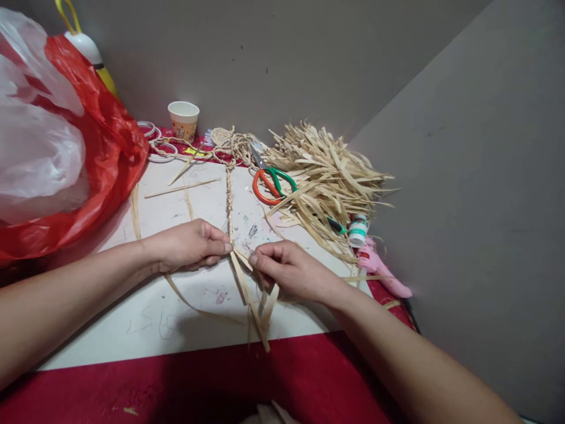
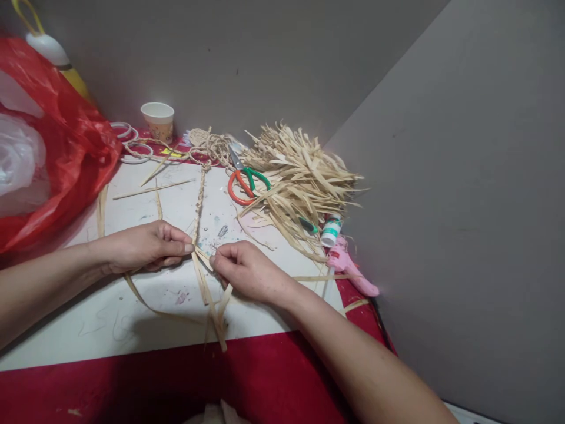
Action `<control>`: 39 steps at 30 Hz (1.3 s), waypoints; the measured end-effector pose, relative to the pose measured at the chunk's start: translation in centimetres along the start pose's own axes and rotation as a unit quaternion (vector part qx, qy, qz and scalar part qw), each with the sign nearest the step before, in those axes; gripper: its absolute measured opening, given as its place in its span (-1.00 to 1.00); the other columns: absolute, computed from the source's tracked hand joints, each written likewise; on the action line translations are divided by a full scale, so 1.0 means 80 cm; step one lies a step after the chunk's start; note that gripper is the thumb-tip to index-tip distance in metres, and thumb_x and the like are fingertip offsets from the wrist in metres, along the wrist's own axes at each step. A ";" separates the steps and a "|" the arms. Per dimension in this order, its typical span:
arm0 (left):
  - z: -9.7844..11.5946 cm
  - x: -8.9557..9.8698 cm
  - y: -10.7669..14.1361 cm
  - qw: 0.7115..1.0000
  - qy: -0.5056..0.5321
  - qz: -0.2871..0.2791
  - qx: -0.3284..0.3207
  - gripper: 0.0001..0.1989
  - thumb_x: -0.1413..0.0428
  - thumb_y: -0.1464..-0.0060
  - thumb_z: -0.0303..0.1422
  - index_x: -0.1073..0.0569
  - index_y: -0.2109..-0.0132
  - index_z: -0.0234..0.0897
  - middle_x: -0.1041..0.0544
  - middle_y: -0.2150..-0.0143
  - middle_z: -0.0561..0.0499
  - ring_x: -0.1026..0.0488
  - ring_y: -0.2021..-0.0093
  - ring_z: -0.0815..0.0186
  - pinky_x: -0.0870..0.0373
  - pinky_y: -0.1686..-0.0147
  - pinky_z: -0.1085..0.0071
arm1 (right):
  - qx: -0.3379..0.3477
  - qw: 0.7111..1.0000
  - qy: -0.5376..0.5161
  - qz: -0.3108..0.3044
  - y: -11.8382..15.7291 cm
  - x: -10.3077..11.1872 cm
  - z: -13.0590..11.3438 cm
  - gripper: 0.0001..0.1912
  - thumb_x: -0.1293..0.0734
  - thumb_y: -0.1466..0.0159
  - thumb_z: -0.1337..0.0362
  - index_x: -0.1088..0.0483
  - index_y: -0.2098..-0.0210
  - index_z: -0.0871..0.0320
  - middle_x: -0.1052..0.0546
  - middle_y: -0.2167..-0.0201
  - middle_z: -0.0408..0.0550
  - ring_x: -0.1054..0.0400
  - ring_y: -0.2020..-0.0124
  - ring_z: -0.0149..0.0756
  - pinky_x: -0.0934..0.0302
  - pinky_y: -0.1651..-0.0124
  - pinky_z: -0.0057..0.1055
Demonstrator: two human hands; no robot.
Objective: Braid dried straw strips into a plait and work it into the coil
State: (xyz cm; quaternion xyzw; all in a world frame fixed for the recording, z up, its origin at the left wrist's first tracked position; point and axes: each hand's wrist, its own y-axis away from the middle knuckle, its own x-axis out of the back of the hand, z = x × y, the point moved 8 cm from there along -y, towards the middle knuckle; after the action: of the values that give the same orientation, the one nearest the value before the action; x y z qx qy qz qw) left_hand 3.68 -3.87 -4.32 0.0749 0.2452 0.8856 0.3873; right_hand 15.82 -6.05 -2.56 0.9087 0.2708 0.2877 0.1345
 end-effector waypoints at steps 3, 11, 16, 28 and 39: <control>0.002 0.000 0.001 1.000 -0.005 0.006 0.002 -0.62 -0.08 -0.08 -0.22 -0.23 0.60 -0.30 -0.13 0.74 0.19 0.07 0.75 0.58 0.20 0.73 0.52 | 0.002 1.000 0.005 -0.004 -0.002 -0.001 0.000 -0.67 -0.17 -0.24 0.22 -0.22 0.62 0.19 -0.28 0.68 -0.20 -0.10 0.61 -0.49 0.00 0.49 -0.49; 0.001 0.002 0.001 1.000 0.010 0.026 -0.001 -0.71 -0.10 -0.04 -0.27 -0.27 0.54 -0.30 -0.16 0.71 0.21 0.07 0.75 0.59 0.19 0.74 0.55 | 0.007 1.000 0.004 -0.008 -0.006 -0.006 -0.002 -0.68 -0.18 -0.24 0.23 -0.20 0.62 0.19 -0.24 0.68 -0.22 -0.05 0.61 -0.50 0.06 0.51 -0.49; 0.000 0.006 0.001 0.999 0.003 0.048 -0.010 -0.74 -0.09 -0.01 -0.33 -0.27 0.55 -0.31 -0.14 0.71 0.22 0.07 0.74 0.60 0.20 0.73 0.56 | 0.018 1.000 -0.017 -0.019 -0.001 -0.005 -0.007 -0.67 -0.22 -0.25 0.15 -0.23 0.58 0.20 -0.27 0.65 -0.21 -0.08 0.58 -0.49 0.01 0.48 -0.50; 0.003 0.004 0.002 0.999 0.003 0.042 -0.006 -0.77 -0.08 0.00 -0.37 -0.27 0.55 -0.31 -0.13 0.71 0.22 0.07 0.74 0.60 0.19 0.72 0.57 | 0.029 0.997 -0.050 0.046 -0.008 0.018 -0.016 -0.66 -0.20 -0.28 0.11 -0.39 0.45 0.24 -0.43 0.57 -0.10 -0.22 0.58 -0.46 -0.10 0.45 -0.50; 0.003 0.003 0.001 0.999 -0.010 0.039 -0.022 -0.76 -0.06 -0.01 -0.37 -0.25 0.57 -0.30 -0.12 0.71 0.23 0.08 0.73 0.59 0.18 0.72 0.56 | 0.032 0.997 -0.016 0.066 -0.013 0.011 -0.011 -0.63 -0.21 -0.26 0.01 -0.37 0.40 0.21 -0.45 0.55 -0.09 -0.22 0.57 -0.43 -0.07 0.50 -0.50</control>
State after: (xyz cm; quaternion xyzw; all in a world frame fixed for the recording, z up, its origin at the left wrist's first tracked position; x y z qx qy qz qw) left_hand 3.54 -3.64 -4.12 0.0847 0.2191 0.9043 0.3564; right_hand 15.46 -4.64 -1.88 0.9329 0.2170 0.2727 0.0903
